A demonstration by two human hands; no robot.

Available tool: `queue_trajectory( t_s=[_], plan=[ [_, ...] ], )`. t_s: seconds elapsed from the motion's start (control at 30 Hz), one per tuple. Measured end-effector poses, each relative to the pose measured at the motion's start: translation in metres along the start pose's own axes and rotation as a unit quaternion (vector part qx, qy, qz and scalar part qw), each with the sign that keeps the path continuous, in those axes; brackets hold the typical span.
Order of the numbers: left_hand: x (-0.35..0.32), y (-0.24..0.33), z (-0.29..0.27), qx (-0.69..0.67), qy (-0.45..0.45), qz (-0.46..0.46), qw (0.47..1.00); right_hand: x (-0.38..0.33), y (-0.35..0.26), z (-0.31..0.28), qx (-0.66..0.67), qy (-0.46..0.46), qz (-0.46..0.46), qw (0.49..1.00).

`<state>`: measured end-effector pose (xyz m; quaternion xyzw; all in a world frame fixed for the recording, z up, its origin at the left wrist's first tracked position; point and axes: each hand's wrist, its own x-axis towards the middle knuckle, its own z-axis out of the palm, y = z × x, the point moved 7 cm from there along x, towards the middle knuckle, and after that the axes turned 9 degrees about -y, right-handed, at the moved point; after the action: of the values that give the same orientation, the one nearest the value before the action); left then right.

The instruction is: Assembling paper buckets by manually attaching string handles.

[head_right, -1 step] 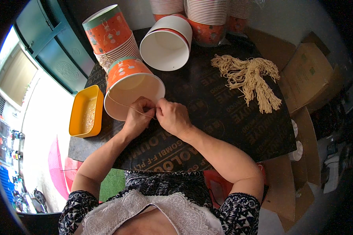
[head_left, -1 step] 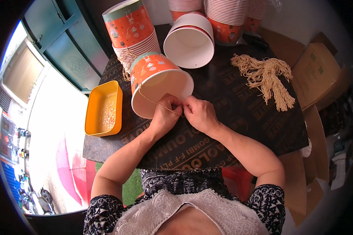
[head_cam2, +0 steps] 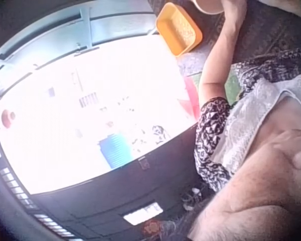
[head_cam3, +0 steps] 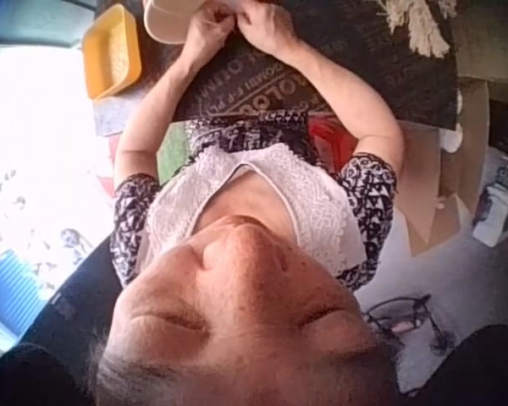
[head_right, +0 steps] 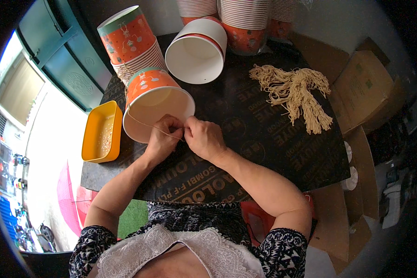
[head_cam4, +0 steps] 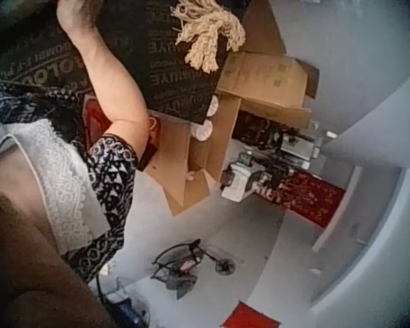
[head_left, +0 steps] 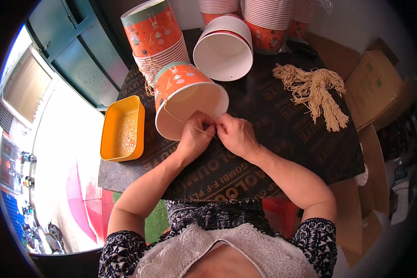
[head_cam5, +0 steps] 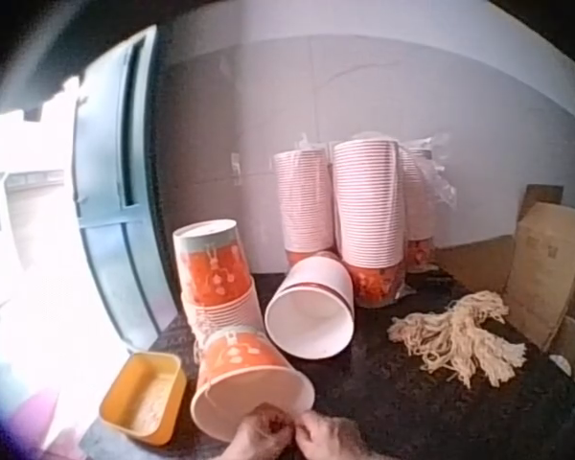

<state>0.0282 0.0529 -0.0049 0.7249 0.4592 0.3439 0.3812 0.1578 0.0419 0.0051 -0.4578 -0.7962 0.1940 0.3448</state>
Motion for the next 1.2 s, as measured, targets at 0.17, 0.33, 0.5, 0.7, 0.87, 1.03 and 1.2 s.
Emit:
queue_trajectory(
  t_s=[0.17,0.33,0.5,0.7,0.87,1.03,1.2],
  plan=[
    [-0.003,0.005,-0.006,-0.003,0.039,0.012,0.999,0.004,0.006,-0.007,0.053,-0.033,-0.028,0.998],
    [-0.005,0.000,-0.006,-0.058,0.021,-0.045,0.997,0.000,0.002,-0.013,0.061,-0.077,-0.017,0.995],
    [-0.006,0.005,-0.008,-0.059,0.037,-0.080,0.994,-0.003,-0.001,-0.013,0.001,-0.092,-0.027,0.995],
    [-0.006,0.006,-0.010,-0.028,0.043,-0.082,0.995,-0.006,-0.008,-0.014,-0.022,-0.113,-0.054,0.992],
    [-0.005,0.008,-0.012,-0.020,0.054,-0.100,0.993,-0.006,-0.009,-0.013,0.007,-0.117,-0.086,0.989],
    [-0.001,0.007,-0.011,0.001,0.015,-0.098,0.995,-0.001,0.002,-0.013,0.047,-0.108,-0.035,0.992],
    [-0.006,0.013,-0.012,0.015,0.003,-0.040,0.999,0.016,0.021,-0.013,0.064,-0.055,0.080,0.993]
  ],
)
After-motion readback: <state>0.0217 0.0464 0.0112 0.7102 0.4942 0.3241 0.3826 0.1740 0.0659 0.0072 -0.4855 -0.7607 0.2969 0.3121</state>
